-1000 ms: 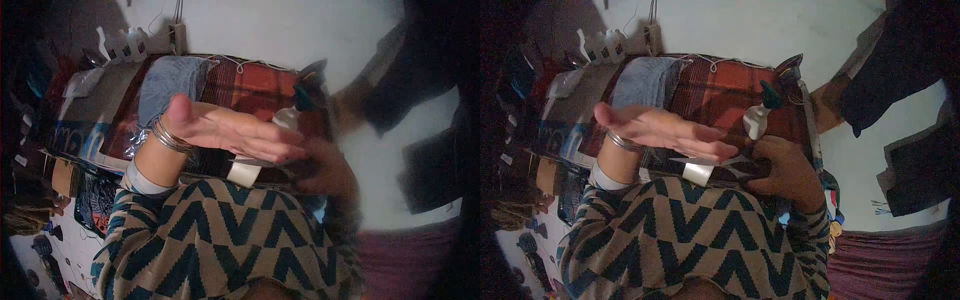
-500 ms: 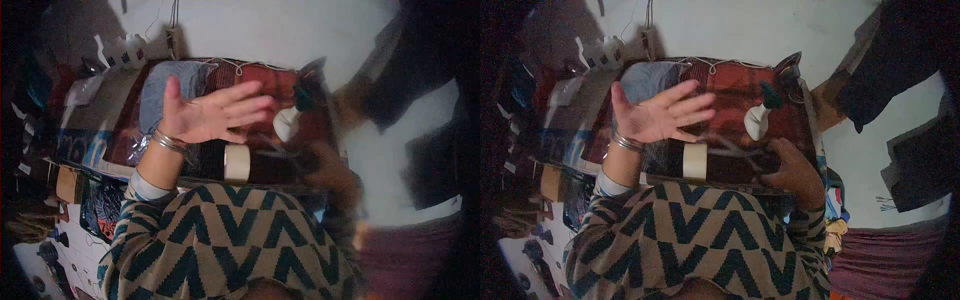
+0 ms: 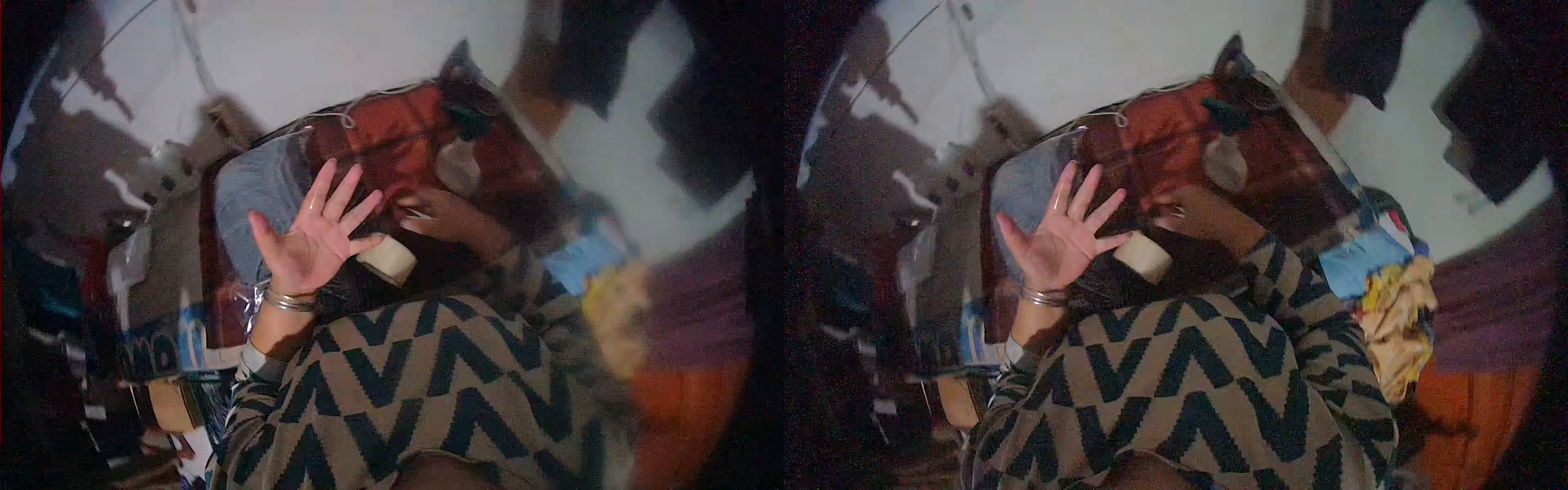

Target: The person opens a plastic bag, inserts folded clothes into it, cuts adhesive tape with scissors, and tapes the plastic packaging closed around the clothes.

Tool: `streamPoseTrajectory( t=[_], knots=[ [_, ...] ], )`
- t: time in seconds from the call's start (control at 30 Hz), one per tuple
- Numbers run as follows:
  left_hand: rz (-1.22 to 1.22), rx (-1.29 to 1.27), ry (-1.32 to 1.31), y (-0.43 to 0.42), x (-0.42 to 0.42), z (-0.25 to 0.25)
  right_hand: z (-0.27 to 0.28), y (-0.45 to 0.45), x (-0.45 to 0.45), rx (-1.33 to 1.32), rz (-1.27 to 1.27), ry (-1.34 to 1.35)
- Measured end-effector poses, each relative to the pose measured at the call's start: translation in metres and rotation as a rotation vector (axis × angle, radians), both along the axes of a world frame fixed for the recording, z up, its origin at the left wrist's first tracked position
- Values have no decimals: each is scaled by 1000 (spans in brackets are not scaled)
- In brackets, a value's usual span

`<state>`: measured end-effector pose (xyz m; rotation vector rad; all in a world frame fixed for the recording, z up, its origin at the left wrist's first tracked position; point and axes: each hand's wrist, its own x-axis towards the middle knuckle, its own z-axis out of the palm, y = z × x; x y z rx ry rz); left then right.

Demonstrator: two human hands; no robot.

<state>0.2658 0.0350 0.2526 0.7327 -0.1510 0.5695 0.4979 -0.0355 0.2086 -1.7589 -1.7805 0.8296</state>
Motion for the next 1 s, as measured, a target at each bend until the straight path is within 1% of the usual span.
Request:
streamPoseTrajectory(
  t=[0.03,0.1,0.13,0.17,0.2,0.23,0.27,0.33,0.37,0.4,0.47,0.5,0.57,0.6,0.63,0.67,0.7,0.73,0.77,0.8,0.83,0.93,1.0],
  knots=[
    [-50,-16,3,-1,-1,-2,0,-1,-6,34,39,348],
    [-84,22,40,-8,1,-5,17,-12,-23,-5,46,648],
    [-135,16,27,-17,5,-11,22,-23,-29,42,36,609],
    [-122,77,61,-24,5,-15,22,-31,-36,91,25,574],
    [-107,142,97,-25,3,-16,17,-34,-44,106,-23,570],
    [-101,153,122,-26,1,-19,13,-38,-50,126,-87,585],
    [-144,153,121,-29,1,-21,8,-43,-55,149,-146,606],
    [-84,324,249,-35,-5,-24,-11,-52,-63,132,-263,566],
    [-97,389,268,-38,-6,-34,-22,-60,-66,102,-340,526],
    [-116,393,267,-27,-1,-32,-17,-55,-64,108,-358,529],
    [-79,604,343,-27,6,-41,-25,-69,-62,284,-416,348],
    [-93,616,338,-22,6,-42,-26,-74,-57,296,-431,348],
    [20,448,353,-14,4,-46,-34,-97,-41,445,-537,447],
    [6,454,348,-12,3,-45,-48,-108,-25,423,-711,439],
    [-2,391,322,-10,2,-43,-69,-120,-4,399,-883,430],
    [-9,322,295,-9,2,-42,-86,-134,13,499,-1066,550],
    [-18,319,291,-8,1,-42,-82,-156,22,570,-1204,630],
    [-45,241,260,-7,0,-44,-127,-180,63,615,-1238,766],
    [-71,165,229,-7,0,-45,-160,-194,84,638,-1257,833],
    [-78,161,228,-6,0,-45,-191,-208,104,663,-1276,899],
    [-81,186,231,-5,0,-45,-192,-213,103,837,-1273,750],
    [-85,217,232,-3,1,-45,-194,-215,110,829,-1459,498],
    [-83,222,238,-1,3,-43,-167,-200,103,894,-1499,1255]
  ],
)
